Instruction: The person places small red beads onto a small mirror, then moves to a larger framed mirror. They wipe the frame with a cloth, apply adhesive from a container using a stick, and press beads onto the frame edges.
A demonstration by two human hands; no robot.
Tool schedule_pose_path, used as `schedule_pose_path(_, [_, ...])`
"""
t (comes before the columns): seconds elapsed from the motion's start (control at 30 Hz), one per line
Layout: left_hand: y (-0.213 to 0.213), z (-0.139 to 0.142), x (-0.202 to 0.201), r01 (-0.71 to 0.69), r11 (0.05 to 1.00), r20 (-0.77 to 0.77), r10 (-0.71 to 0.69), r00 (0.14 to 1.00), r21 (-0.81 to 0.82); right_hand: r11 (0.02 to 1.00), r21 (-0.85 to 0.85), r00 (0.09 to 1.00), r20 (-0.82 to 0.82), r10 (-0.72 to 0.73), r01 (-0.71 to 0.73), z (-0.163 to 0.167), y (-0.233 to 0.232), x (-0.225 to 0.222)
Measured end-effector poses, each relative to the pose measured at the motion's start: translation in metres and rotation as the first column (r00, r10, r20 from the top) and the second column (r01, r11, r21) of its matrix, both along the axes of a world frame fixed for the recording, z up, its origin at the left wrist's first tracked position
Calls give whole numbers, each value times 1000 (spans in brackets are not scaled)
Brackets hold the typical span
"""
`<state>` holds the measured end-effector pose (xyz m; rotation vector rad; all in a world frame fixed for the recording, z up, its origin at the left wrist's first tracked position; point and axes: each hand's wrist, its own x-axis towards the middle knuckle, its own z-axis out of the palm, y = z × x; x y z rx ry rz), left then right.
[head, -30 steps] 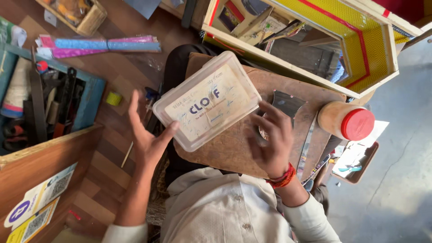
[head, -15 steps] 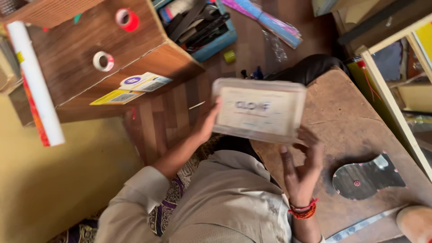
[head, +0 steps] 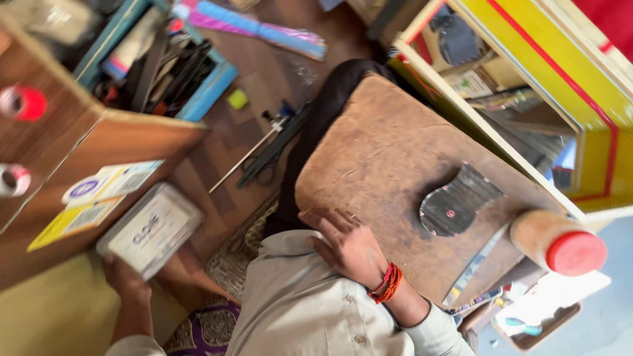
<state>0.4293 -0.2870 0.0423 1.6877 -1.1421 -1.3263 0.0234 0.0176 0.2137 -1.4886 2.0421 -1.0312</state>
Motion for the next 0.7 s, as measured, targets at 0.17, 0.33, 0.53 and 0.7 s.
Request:
schedule_pose_path(0.17, [46, -19, -55, 463, 760, 733, 26, 680, -457, 999, -42, 1000, 11, -28, 28, -14, 36, -15])
schedule_pose_path(0.33, [100, -69, -119, 895, 392, 897, -285, 338, -213, 986, -110, 992, 1, -125, 124, -26, 78, -38])
schedule_pose_path(0.53, [133, -53, -167, 884, 465, 956, -234, 176, -49, 908, -319, 955, -23, -295, 272, -31, 143, -69])
schedule_pose_path(0.7, [155, 0, -295, 875, 178, 754, -450, 479, -450, 502, -348, 540, 15, -841, 792, -43, 205, -87])
